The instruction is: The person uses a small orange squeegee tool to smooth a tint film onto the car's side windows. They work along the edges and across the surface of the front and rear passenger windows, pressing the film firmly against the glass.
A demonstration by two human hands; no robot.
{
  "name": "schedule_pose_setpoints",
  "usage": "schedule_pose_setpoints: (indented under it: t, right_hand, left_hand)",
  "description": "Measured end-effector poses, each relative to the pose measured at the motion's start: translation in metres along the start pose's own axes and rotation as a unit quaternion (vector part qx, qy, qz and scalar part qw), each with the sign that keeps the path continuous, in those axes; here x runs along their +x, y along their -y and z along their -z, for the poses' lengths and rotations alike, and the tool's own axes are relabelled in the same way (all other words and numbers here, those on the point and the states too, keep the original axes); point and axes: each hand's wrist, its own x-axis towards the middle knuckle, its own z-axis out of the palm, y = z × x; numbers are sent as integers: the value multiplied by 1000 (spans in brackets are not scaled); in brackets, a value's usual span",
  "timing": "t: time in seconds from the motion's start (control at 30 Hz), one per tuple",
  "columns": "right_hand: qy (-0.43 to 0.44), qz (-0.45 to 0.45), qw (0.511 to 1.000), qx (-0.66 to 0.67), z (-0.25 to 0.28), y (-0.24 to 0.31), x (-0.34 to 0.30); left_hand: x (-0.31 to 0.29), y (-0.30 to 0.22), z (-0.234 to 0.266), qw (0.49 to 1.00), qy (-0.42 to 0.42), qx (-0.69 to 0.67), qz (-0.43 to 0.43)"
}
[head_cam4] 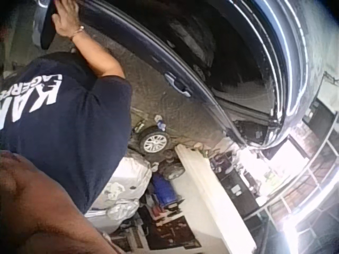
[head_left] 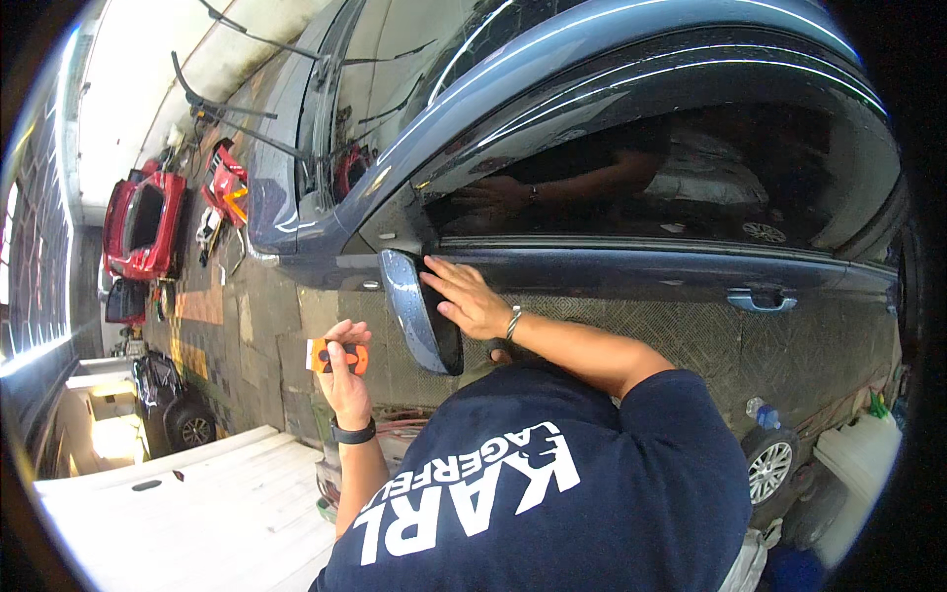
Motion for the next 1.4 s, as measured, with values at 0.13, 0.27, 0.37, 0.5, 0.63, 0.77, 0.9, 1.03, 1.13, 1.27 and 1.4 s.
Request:
schedule_pose_setpoints:
  t: [0.13, 0.27, 0.37, 0.5, 0.63, 0.77, 0.9, 1.03, 1.13, 1.27, 1.4]
  right_hand:
    - [-17, -55, 998, 2, -37, 0, -10]
    - [-6, -89, 996, 20, -59, -8, -45]
    - [65, -95, 993, 21, -53, -4, -79]
    - [150, -58, 987, 16, -43, -1, -105]
    - [186, -27, 982, -11, -37, 4, -109]
    - [47, -68, 995, 48, -44, -2, -71]
    - [9, -85, 995, 46, -46, -14, -37]
    - [25, -87, 994, 62, -57, -9, -67]
    - [72, -101, 991, 44, -63, -3, -101]
    - [12, -62, 998, 6, -55, -9, -61]
    - [-19, -62, 998, 13, -43, 1, -9]
  left_hand:
    - [-7, 1, -4, 999, 10, 37, 16]
    - [-14, 2, 2, 998, 11, 51, 34]
    - [-20, 3, 0, 998, 9, 45, 48]
    - [-21, 6, -5, 997, 19, 46, 54]
    - [-29, 9, -7, 997, 17, 46, 64]
    - [-28, 2, -17, 997, 23, 38, 60]
    - [-34, 6, -17, 998, 19, 30, 55]
    - [-41, 6, -13, 998, 11, 18, 53]
    - [-53, 15, -4, 998, 1, 13, 57]
    - [-56, 19, -11, 999, 1, -8, 41]
    - [-65, 21, -16, 999, -3, -29, 43]
